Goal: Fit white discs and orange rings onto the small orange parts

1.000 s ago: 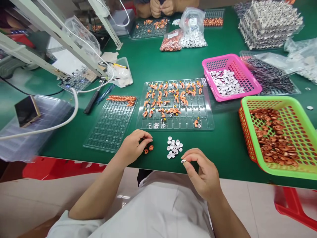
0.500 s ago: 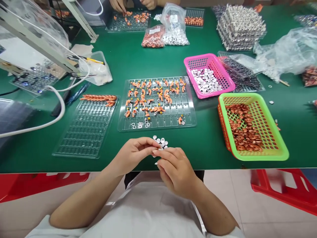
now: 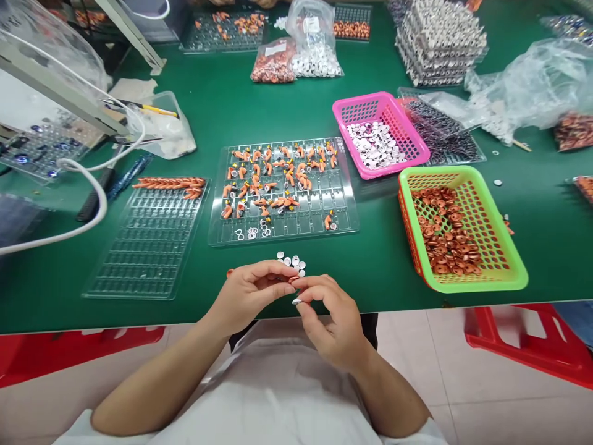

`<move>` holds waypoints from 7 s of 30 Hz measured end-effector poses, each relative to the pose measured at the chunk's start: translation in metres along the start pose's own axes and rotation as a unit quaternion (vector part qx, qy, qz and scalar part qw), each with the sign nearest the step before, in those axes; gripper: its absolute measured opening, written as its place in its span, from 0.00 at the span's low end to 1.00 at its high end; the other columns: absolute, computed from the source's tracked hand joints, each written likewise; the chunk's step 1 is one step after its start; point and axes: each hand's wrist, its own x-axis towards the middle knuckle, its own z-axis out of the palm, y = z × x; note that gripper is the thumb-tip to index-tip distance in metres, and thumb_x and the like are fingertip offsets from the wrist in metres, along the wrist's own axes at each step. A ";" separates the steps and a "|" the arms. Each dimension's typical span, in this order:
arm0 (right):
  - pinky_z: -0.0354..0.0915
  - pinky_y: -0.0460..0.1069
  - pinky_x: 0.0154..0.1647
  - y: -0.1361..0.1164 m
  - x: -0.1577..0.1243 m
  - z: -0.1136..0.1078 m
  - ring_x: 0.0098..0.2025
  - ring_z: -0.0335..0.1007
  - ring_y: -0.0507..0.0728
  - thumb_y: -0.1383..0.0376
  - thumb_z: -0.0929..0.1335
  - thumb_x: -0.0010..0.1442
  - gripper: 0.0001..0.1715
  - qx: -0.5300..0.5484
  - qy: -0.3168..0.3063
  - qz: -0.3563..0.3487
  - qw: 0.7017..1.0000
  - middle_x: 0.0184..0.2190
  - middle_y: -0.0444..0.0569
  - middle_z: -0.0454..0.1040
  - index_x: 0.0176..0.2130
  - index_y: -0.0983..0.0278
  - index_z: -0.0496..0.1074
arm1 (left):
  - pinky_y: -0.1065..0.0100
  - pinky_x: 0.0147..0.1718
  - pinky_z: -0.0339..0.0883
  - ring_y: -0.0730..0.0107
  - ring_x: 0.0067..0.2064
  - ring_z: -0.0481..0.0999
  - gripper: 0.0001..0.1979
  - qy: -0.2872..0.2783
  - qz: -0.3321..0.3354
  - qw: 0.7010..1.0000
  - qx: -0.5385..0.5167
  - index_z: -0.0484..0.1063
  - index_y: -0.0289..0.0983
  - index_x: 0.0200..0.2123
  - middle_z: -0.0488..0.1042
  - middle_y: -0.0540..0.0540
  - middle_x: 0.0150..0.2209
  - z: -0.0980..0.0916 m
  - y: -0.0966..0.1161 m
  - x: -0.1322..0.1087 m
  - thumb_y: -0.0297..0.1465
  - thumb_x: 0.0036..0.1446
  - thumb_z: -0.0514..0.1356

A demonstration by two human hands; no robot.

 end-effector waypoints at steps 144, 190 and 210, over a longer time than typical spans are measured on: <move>0.72 0.50 0.36 -0.009 0.017 -0.012 0.36 0.73 0.55 0.70 0.67 0.65 0.06 -0.147 -0.084 -0.082 0.982 0.35 0.49 0.76 0.38 0.60 0.73 | 0.71 0.33 0.75 0.70 0.31 0.81 0.09 -0.038 0.315 0.908 0.272 0.77 0.39 0.47 0.82 0.47 0.30 -0.009 -0.014 -0.020 0.27 0.64 0.62; 0.70 0.52 0.44 0.000 0.023 -0.013 0.41 0.71 0.56 0.69 0.68 0.65 0.06 -0.010 -0.076 -0.022 0.997 0.37 0.49 0.77 0.42 0.60 0.73 | 0.73 0.34 0.75 0.71 0.32 0.81 0.10 -0.042 0.303 0.935 0.178 0.79 0.36 0.45 0.83 0.45 0.32 -0.006 -0.004 -0.011 0.21 0.60 0.64; 0.62 0.46 0.30 -0.009 0.028 -0.015 0.29 0.66 0.51 0.59 0.69 0.64 0.10 0.080 -0.150 0.275 0.946 0.28 0.43 0.72 0.34 0.63 0.71 | 0.65 0.38 0.76 0.65 0.42 0.78 0.16 -0.032 0.422 0.816 0.394 0.70 0.35 0.53 0.79 0.39 0.43 -0.010 -0.016 -0.014 0.19 0.64 0.57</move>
